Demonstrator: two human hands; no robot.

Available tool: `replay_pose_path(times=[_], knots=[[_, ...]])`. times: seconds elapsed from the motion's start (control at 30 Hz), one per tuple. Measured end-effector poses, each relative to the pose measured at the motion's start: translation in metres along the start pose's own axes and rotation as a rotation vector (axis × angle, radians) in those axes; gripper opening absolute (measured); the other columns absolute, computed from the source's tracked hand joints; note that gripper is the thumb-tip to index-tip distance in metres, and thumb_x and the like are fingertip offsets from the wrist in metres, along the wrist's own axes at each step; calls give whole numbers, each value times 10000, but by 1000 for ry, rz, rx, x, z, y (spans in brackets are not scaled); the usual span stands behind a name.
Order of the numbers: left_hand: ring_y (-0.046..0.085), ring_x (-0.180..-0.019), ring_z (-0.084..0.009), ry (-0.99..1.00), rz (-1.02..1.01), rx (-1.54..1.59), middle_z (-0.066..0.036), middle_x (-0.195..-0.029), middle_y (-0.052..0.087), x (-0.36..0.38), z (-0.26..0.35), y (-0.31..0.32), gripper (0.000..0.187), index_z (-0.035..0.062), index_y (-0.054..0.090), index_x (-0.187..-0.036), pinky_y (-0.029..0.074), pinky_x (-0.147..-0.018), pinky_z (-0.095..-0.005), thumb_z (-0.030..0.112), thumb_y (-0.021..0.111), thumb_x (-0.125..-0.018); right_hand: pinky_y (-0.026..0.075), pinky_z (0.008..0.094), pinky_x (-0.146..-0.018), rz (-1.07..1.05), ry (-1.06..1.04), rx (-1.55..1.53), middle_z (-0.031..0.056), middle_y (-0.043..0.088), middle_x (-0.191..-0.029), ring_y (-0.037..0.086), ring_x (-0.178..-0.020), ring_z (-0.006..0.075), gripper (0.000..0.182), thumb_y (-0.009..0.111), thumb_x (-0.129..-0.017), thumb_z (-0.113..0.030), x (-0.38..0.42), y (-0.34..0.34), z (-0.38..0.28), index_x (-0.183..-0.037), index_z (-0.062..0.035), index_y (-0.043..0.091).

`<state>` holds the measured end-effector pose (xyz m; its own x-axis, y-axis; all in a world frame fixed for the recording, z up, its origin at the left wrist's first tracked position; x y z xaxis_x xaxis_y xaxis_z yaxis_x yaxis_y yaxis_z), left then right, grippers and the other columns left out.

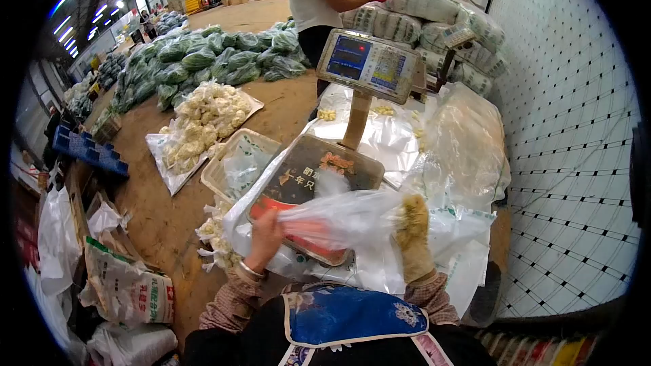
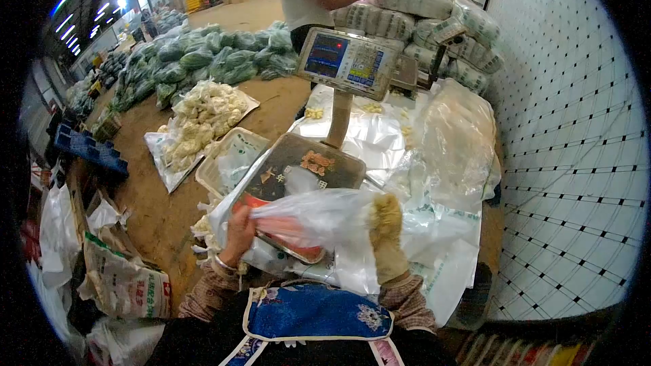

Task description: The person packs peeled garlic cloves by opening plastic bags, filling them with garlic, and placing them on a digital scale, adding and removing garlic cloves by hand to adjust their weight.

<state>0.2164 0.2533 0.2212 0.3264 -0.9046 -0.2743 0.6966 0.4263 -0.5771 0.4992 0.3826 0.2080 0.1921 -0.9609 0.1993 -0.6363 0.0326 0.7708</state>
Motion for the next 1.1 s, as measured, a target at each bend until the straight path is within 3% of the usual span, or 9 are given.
replay_pose_path(times=[0.1,0.17,0.27,0.37,0.57,0.67,0.77,0.87,1.1], knots=[[522,-744,-304,-203,-41,-161,-161,-784,524,-6,9,-23,202,40,522,-878,418,-651,-369,117,584,-702,348,178,-390,-173,-223,243,-46,440,-615,406,-469,41,138,557,-806,-111,0,5,-16,-714,-115,453],[470,-916,-330,340,140,-291,-175,-978,486,-4,77,-27,452,64,466,-1076,379,-794,-392,137,635,-662,363,182,-423,-202,-340,523,-35,446,-632,420,-506,49,120,565,-806,-133,9,28,-10,-744,-95,469],[398,-1020,-354,497,-16,-196,-182,-1094,419,2,152,-2,680,75,347,-1214,309,-886,-421,143,672,-622,430,213,-579,-466,-461,1054,25,531,-796,481,-682,79,193,615,-777,-165,38,82,20,-894,-37,528],[487,-879,-335,414,62,-232,-166,-933,491,-14,102,12,419,36,492,-1014,414,-746,-368,-52,537,-607,441,227,-624,-609,-544,1156,51,553,-796,521,-723,104,218,609,-755,-87,71,127,14,-956,-37,538],[492,-814,-351,247,67,-280,-160,-837,496,-11,73,-26,359,13,523,-903,418,-705,-379,-106,451,-573,441,341,-627,-201,-1075,1828,127,528,-781,521,-731,265,186,520,-745,-83,7,63,-24,-928,-56,537],[507,-934,-313,16,-349,182,-158,-991,533,-4,69,-27,266,-19,510,-1016,407,-793,-363,-4,440,-760,431,343,-627,15,-1212,1804,139,524,-810,513,-746,275,192,516,-738,-74,-9,38,-44,-926,-40,532],[475,-1061,-265,-99,-704,787,-157,-1151,490,16,79,-11,348,-67,442,-1134,366,-901,-355,172,364,-893,418,347,-606,28,-993,1778,103,527,-803,516,-752,228,173,516,-759,-76,-19,16,-29,-922,-19,524],[478,-1059,-269,-89,-143,1710,-177,-1107,510,-15,79,-47,375,-72,423,-1142,365,-928,-384,197,343,-893,451,311,-717,-309,-298,1225,86,552,-949,523,-875,181,224,504,-806,-132,-19,1,19,-1002,-24,515],[545,-927,-228,-170,20,1488,-124,-998,559,-21,-6,-54,330,-15,488,-1064,475,-789,-358,202,513,-818,489,306,-776,-410,140,133,179,539,-1020,558,-902,237,302,534,-763,-63,14,40,-4,-1038,54,491]])
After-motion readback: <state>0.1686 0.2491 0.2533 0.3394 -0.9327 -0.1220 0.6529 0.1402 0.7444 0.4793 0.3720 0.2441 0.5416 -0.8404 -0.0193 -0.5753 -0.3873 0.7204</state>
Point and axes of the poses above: each hand's wrist, its own x-axis away from the middle knuckle, its own y-axis out of the palm, z = x × y, the point moved 6 cm from there along -x, towards the middle knuckle
